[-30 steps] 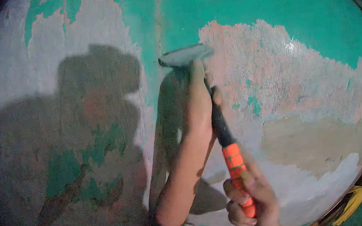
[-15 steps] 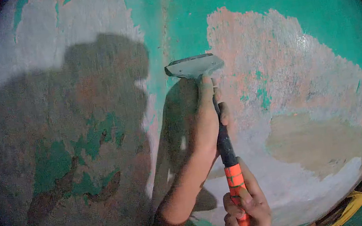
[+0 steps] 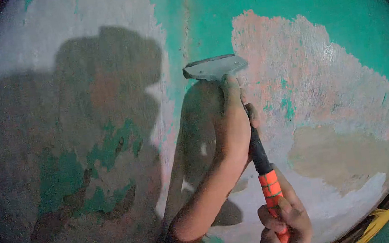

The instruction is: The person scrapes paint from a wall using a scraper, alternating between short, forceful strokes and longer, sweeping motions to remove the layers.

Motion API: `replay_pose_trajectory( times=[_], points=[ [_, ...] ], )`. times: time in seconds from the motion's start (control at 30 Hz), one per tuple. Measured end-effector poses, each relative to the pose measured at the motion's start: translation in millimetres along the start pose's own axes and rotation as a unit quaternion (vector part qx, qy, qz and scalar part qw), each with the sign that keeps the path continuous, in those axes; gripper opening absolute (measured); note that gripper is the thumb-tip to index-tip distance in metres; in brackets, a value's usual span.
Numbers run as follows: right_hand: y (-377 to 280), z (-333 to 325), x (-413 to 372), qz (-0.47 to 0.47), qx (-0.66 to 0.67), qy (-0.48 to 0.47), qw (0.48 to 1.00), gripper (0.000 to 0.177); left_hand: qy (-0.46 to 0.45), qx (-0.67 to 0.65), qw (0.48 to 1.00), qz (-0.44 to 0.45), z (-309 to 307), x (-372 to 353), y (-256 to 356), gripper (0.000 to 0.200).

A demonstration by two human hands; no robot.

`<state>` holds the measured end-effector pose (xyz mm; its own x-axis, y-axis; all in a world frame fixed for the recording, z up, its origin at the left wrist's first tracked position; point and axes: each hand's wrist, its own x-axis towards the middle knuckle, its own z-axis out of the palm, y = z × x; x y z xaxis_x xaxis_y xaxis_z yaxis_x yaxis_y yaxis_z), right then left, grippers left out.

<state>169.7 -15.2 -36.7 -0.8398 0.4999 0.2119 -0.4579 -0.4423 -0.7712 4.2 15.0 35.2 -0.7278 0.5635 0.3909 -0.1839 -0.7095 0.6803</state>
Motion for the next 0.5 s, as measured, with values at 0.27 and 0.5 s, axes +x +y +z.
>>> replay_pose_trajectory(
  times=[0.27, 0.5],
  points=[
    [-9, 9, -5, 0.018, -0.053, 0.032, 0.998, 0.068, -0.043, -0.07, 0.997, 0.014, -5, 12, -16, 0.033],
    [-6, 9, -1, 0.001, -0.05, 0.044, 0.998, 0.064, -0.033, -0.079, 0.995, 0.057, 0, 10, -9, 0.03]
  ],
)
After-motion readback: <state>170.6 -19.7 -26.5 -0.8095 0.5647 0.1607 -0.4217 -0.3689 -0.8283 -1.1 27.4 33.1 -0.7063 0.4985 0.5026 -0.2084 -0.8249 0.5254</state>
